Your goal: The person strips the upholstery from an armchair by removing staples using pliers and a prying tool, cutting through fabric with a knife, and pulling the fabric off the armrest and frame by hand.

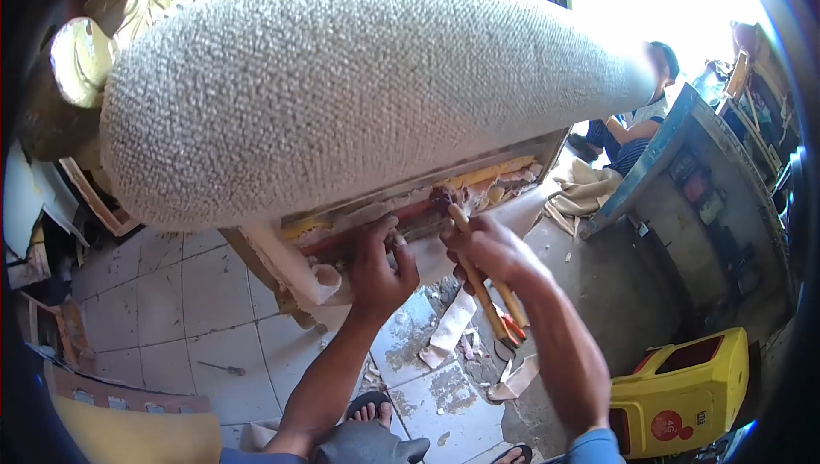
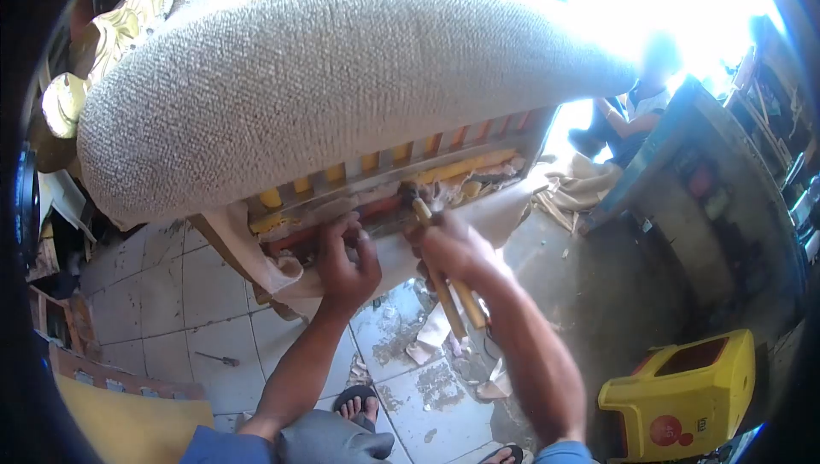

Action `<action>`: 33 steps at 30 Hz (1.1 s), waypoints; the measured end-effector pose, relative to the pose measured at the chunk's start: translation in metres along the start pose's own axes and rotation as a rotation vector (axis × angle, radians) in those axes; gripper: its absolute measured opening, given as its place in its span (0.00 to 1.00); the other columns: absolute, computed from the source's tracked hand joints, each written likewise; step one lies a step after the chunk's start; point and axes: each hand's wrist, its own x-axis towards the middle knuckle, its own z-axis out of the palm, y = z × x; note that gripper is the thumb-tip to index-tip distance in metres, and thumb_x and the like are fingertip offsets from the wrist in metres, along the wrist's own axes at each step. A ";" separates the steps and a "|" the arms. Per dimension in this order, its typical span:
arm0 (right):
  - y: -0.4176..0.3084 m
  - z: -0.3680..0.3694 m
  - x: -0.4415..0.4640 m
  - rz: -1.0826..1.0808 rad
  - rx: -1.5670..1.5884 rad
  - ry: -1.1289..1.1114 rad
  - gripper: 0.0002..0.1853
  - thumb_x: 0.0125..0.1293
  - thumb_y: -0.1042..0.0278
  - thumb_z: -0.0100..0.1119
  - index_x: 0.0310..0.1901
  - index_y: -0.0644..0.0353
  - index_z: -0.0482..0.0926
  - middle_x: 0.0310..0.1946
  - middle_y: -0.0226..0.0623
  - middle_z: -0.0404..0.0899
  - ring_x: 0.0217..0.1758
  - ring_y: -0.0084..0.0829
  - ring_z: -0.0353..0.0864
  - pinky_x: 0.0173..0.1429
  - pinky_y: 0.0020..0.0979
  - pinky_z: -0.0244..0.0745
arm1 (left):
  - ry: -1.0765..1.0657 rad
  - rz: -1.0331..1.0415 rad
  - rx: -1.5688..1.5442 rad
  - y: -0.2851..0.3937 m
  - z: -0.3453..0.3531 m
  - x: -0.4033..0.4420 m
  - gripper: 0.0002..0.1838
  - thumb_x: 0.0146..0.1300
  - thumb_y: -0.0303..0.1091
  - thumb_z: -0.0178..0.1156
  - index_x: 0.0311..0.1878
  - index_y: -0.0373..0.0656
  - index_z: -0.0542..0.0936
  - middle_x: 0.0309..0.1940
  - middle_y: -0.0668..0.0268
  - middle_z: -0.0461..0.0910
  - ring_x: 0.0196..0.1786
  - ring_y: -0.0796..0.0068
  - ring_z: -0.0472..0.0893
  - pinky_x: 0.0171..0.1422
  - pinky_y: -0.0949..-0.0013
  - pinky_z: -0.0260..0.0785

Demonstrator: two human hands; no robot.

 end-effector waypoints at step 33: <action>0.008 0.058 -0.013 -0.393 -0.829 0.526 0.39 0.63 0.80 0.50 0.77 0.73 0.49 0.52 0.68 0.73 0.45 0.64 0.80 0.48 0.59 0.75 | 0.000 0.044 -0.058 0.002 -0.010 0.007 0.06 0.65 0.23 0.57 0.44 0.36 0.78 0.36 0.55 0.81 0.37 0.57 0.82 0.45 0.61 0.76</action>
